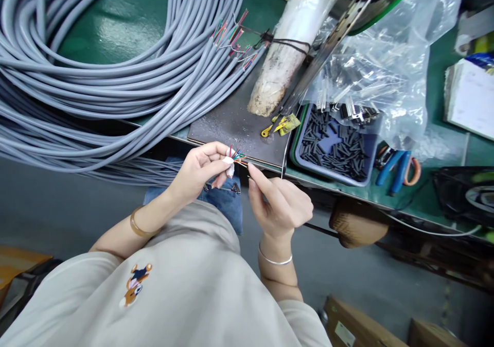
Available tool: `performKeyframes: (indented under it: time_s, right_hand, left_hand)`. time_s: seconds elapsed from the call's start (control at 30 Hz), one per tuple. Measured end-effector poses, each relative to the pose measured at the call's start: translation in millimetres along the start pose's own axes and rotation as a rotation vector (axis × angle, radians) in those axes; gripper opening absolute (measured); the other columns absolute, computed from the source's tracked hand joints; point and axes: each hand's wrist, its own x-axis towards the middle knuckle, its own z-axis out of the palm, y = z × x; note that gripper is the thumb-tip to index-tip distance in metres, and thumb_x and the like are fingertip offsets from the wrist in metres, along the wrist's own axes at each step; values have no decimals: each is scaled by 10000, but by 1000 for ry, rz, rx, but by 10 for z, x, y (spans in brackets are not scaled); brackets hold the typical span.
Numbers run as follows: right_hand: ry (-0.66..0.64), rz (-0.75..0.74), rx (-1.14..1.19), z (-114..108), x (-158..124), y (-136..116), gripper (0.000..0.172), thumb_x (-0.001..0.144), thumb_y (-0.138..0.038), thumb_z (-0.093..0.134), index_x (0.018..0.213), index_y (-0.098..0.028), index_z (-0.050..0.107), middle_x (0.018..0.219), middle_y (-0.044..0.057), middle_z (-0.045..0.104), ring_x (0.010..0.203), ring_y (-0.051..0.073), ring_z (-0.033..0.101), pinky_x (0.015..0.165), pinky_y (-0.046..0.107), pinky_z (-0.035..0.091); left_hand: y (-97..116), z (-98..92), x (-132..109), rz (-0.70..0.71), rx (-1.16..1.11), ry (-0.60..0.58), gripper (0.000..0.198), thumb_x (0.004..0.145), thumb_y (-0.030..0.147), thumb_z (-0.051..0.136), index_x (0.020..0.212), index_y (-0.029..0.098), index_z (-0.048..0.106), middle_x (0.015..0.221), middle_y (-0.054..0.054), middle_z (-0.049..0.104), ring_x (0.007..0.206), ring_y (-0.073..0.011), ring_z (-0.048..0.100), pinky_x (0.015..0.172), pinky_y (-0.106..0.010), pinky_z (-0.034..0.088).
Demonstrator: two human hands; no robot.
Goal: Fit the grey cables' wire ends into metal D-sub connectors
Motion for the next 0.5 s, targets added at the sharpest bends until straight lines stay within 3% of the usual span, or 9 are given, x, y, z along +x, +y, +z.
performKeyframes:
  time_s: [0.07,0.13,0.23,0.3,0.5]
  right_hand:
    - [-20,10,41,-12,-2,7,209,938,-160,696,1134,-209,745,588,-55,570,489,87,416,509,272,353]
    - [-24,117,142,-24,-1,0,170,936,-167,706,1088,-231,748,593,-67,578,474,74,405,499,250,364]
    - [19,348,337,-52,5,-31,251,928,-200,728,1165,-282,741,660,-71,628,447,63,356,448,238,340]
    - [40,420,422,-78,15,-59,320,904,-212,761,1210,-303,736,757,-50,686,448,60,357,425,240,328]
    - [-9,335,468,-103,36,-124,325,852,-163,818,1149,-281,757,948,17,767,605,97,626,514,238,502]
  left_hand:
    - [-13,-12,5,26,5,-10,264,791,310,834,861,143,643,619,32,662,411,-37,503,417,-156,384]
    - [-21,-31,8,56,29,-36,245,805,302,834,870,147,656,649,26,669,437,-36,516,430,-150,402]
    - [-30,-84,9,149,98,-133,183,834,276,824,883,149,703,715,1,685,516,-50,577,492,-150,478]
    - [-42,-138,11,240,138,-218,117,851,242,809,896,155,746,788,-25,706,588,-70,632,544,-163,532]
    - [-96,-301,31,402,240,-351,75,892,186,762,950,184,810,863,-78,760,802,-131,726,721,-203,593]
